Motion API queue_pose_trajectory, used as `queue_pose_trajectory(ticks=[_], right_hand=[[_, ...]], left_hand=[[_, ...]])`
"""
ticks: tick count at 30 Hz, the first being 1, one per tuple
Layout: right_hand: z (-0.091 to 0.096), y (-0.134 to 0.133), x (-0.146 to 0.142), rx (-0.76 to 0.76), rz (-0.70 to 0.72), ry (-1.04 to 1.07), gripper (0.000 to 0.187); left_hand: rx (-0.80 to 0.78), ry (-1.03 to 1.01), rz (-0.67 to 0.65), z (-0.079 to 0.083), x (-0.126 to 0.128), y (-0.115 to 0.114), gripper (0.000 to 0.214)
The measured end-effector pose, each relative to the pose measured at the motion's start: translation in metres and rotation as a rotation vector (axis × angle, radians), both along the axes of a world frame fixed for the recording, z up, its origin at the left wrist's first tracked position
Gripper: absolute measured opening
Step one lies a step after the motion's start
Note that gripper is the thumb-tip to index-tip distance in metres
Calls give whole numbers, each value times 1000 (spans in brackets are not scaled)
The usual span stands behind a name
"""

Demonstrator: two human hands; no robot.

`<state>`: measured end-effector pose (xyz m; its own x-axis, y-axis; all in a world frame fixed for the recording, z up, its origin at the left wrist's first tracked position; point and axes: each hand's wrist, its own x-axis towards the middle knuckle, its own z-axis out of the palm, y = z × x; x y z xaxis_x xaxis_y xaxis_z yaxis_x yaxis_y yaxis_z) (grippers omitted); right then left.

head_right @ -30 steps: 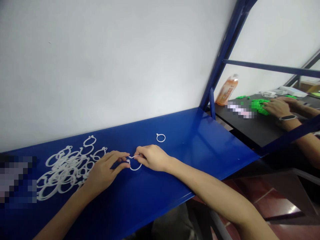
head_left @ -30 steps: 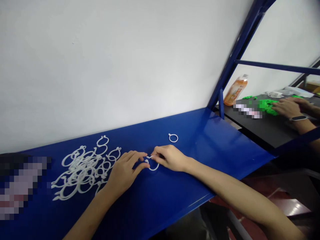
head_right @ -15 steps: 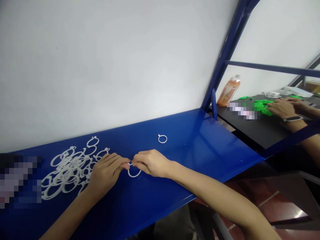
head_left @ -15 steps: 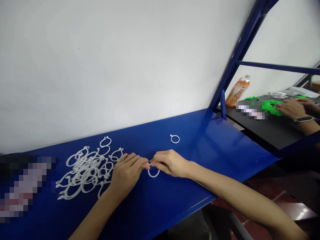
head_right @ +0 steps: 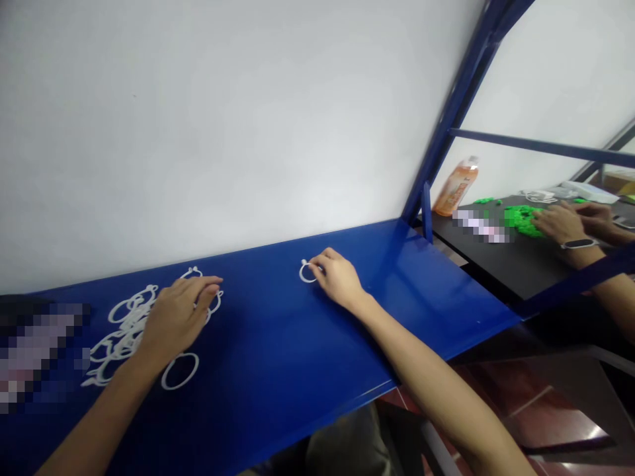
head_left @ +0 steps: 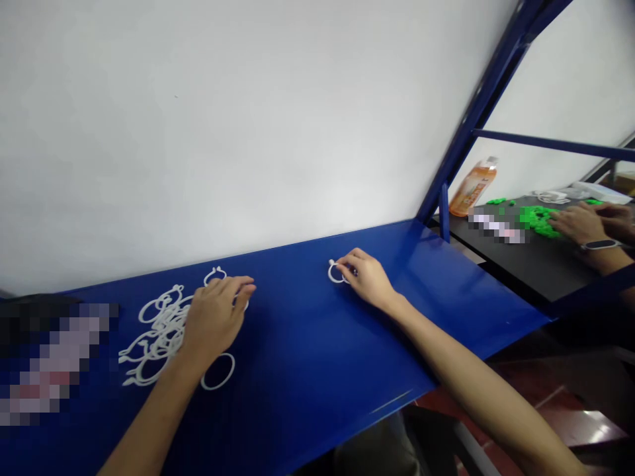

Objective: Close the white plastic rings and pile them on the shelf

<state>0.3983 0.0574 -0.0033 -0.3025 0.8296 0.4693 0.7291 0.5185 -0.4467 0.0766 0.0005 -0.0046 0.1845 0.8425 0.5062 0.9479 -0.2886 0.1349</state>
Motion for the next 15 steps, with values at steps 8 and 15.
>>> queue_pose_trajectory(ticks=[8,15], right_hand=[[-5,27,26,-146,-220,-111,22],[-4,23,22,-133,-243,-116,27]], left_hand=[[-336,119,122,-8,-41,9,42],[-259,156,139,-16,-18,8,41]])
